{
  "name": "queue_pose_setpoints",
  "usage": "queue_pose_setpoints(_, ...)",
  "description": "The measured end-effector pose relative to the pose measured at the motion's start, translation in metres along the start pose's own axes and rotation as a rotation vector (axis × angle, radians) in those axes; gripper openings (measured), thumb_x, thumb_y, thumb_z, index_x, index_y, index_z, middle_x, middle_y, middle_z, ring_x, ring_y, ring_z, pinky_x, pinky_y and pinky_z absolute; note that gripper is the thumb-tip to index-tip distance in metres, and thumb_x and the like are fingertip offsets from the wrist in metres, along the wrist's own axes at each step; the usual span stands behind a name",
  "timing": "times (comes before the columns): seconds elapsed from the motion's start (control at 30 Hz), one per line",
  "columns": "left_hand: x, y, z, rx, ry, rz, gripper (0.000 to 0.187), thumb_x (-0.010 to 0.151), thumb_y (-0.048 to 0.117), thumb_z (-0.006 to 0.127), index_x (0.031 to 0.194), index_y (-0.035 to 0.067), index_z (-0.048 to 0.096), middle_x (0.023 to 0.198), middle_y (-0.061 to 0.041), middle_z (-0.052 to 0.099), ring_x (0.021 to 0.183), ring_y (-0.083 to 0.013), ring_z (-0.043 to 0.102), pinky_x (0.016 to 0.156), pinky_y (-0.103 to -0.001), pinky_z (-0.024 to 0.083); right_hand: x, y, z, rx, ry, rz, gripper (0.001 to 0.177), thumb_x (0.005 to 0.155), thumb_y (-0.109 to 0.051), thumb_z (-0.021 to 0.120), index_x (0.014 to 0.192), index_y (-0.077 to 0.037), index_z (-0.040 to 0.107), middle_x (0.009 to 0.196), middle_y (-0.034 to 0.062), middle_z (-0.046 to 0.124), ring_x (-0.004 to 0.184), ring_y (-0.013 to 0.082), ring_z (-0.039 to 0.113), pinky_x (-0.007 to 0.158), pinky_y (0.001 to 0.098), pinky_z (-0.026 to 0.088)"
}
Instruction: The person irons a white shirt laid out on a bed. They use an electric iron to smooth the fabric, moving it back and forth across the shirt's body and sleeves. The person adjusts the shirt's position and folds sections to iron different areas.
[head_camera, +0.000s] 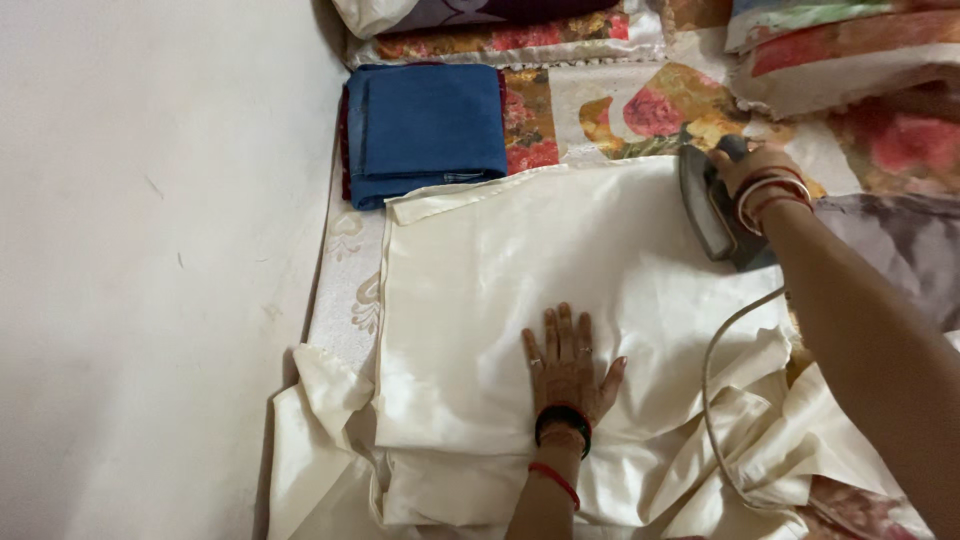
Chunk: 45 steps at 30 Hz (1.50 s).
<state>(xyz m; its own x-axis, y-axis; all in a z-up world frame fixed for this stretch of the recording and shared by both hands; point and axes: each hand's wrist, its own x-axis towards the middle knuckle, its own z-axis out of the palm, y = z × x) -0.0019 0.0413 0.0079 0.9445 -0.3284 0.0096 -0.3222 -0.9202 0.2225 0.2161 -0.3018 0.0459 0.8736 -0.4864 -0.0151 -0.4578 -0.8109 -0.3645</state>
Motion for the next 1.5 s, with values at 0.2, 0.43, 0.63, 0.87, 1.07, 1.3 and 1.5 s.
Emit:
queue_pose_setpoints(0.2,-0.001,-0.001,-0.001,-0.033,0.058,0.002,0.083,0.096,0.066,0.036,0.158,0.011,0.027,0.168,-0.017,0.015,0.155,-0.0352,0.006,0.121,-0.063,-0.002,-0.07,-0.009,-0.004,-0.196,-0.248,0.008,0.085,0.094,-0.078,0.05,0.12,-0.001,0.076,0.113,0.03,0.075,0.106,0.0447,0.071,0.097,0.0502,0.054)
queue_pose_setpoints(0.43,-0.002,0.0,-0.001,-0.02,0.088,0.004,0.083,0.096,0.066,0.037,0.158,0.011,0.028,0.167,-0.017,0.017,0.155,-0.0337,0.008,0.121,-0.064,-0.002,-0.107,-0.061,-0.018,-0.206,-0.271,-0.17,0.086,0.093,-0.078,0.05,0.114,0.002,0.073,0.107,0.0323,0.073,0.103,0.0471,0.071,0.092,0.0543,0.055)
queue_pose_setpoints(0.63,0.001,0.002,-0.004,-0.036,0.021,-0.008,0.088,0.093,0.065,0.043,0.158,0.007,0.027,0.166,-0.018,0.016,0.154,-0.0354,0.009,0.12,-0.065,0.0,-0.103,-0.13,-0.017,-0.251,-0.404,-0.361,0.08,0.09,-0.076,0.051,0.112,-0.004,0.075,0.109,0.0277,0.074,0.103,0.0442,0.072,0.092,0.0529,0.056)
queue_pose_setpoints(0.87,-0.004,0.002,-0.009,-0.064,0.076,-0.006,0.087,0.093,0.062,0.052,0.155,0.004,0.036,0.167,-0.019,0.022,0.155,-0.0374,0.013,0.122,-0.064,0.002,-0.13,-0.197,0.016,-0.31,-0.436,-0.587,0.079,0.089,-0.078,0.051,0.12,-0.009,0.073,0.112,0.0231,0.074,0.106,0.0409,0.071,0.093,0.0514,0.056)
queue_pose_setpoints(1.07,-0.004,-0.001,-0.003,-0.027,0.174,0.014,0.086,0.091,0.063,0.052,0.154,0.006,0.038,0.166,-0.018,0.025,0.155,-0.0366,0.015,0.123,-0.064,0.002,-0.069,-0.233,0.035,-0.236,-0.259,-0.451,0.083,0.091,-0.08,0.053,0.115,-0.003,0.076,0.11,0.0255,0.074,0.104,0.0411,0.072,0.09,0.0521,0.057)
queue_pose_setpoints(1.3,-0.005,0.0,-0.002,-0.06,0.176,0.016,0.086,0.092,0.063,0.052,0.154,0.005,0.04,0.167,-0.018,0.026,0.156,-0.0367,0.016,0.123,-0.063,0.001,-0.053,-0.231,0.049,-0.203,-0.216,-0.366,0.083,0.092,-0.079,0.053,0.116,-0.003,0.074,0.108,0.0258,0.074,0.102,0.0418,0.072,0.087,0.053,0.056)
queue_pose_setpoints(1.5,-0.005,0.003,-0.006,-0.099,0.147,-0.004,0.085,0.092,0.063,0.051,0.154,0.006,0.04,0.166,-0.017,0.026,0.156,-0.0357,0.016,0.124,-0.063,0.001,-0.042,-0.195,0.05,-0.093,-0.161,-0.162,0.076,0.09,-0.072,0.062,0.116,-0.003,0.074,0.11,0.0259,0.073,0.104,0.0422,0.07,0.087,0.0524,0.056)
